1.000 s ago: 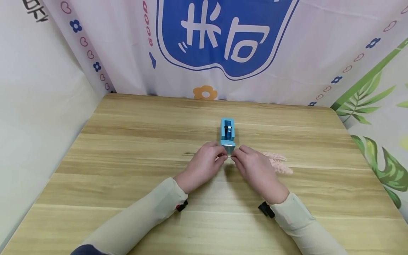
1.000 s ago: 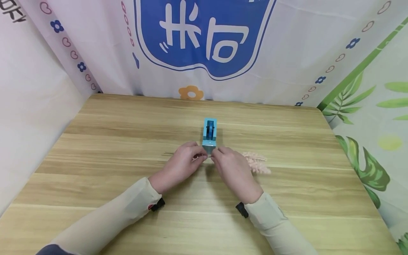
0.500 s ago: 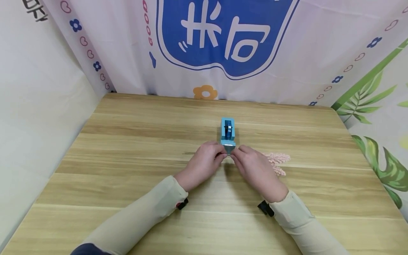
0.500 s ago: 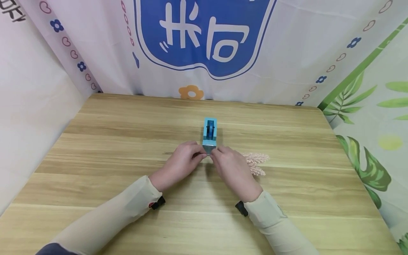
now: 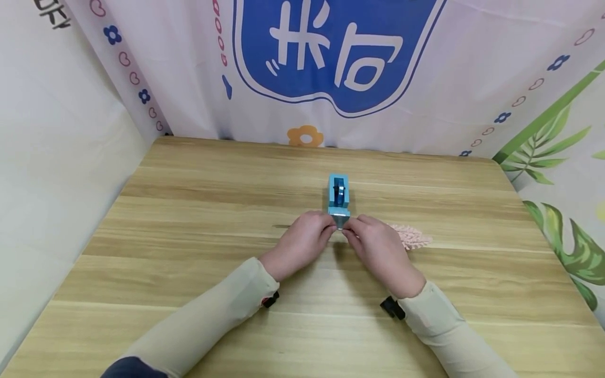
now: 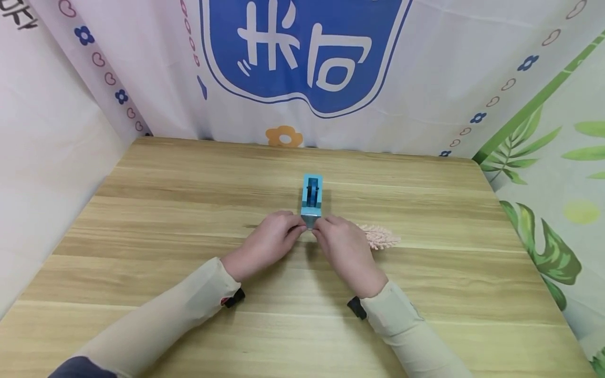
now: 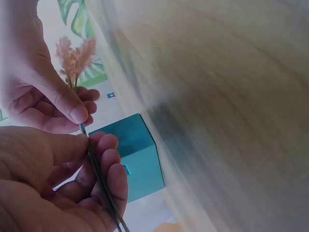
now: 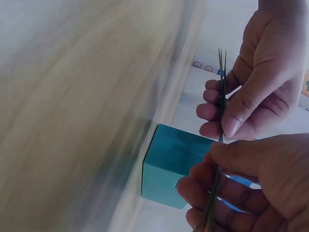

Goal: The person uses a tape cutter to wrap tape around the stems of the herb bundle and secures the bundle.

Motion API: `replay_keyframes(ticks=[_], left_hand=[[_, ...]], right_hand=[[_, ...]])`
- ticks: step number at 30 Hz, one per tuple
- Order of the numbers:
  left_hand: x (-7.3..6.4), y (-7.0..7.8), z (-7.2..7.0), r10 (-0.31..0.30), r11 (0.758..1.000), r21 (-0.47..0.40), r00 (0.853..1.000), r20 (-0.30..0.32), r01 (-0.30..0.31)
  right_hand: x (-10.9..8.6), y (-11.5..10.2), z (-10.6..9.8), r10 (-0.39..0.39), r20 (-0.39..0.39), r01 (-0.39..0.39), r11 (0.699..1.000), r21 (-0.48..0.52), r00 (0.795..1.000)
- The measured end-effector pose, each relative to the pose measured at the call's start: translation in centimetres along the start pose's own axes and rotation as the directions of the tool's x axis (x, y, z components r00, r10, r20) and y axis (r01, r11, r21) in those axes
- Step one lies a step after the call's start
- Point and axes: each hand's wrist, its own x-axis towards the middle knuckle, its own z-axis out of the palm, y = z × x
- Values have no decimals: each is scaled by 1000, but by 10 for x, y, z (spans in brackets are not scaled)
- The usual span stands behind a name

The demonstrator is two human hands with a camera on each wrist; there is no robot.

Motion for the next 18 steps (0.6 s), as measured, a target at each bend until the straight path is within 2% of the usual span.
replay_keyframes(ticks=[4, 14, 18], left_hand=[[2, 0, -2, 5, 1000, 10, 1000, 5, -5], [3, -4, 0, 43, 999, -16, 997, -57, -44], [3, -4, 0, 32, 999, -16, 998, -55, -33]], right_hand=[[2, -1, 1, -17, -5, 17, 1000, -17, 1000], [4, -2, -4, -21, 13, 21, 999, -36, 1000], [7, -2, -4, -14, 12, 15, 999, -28, 1000]])
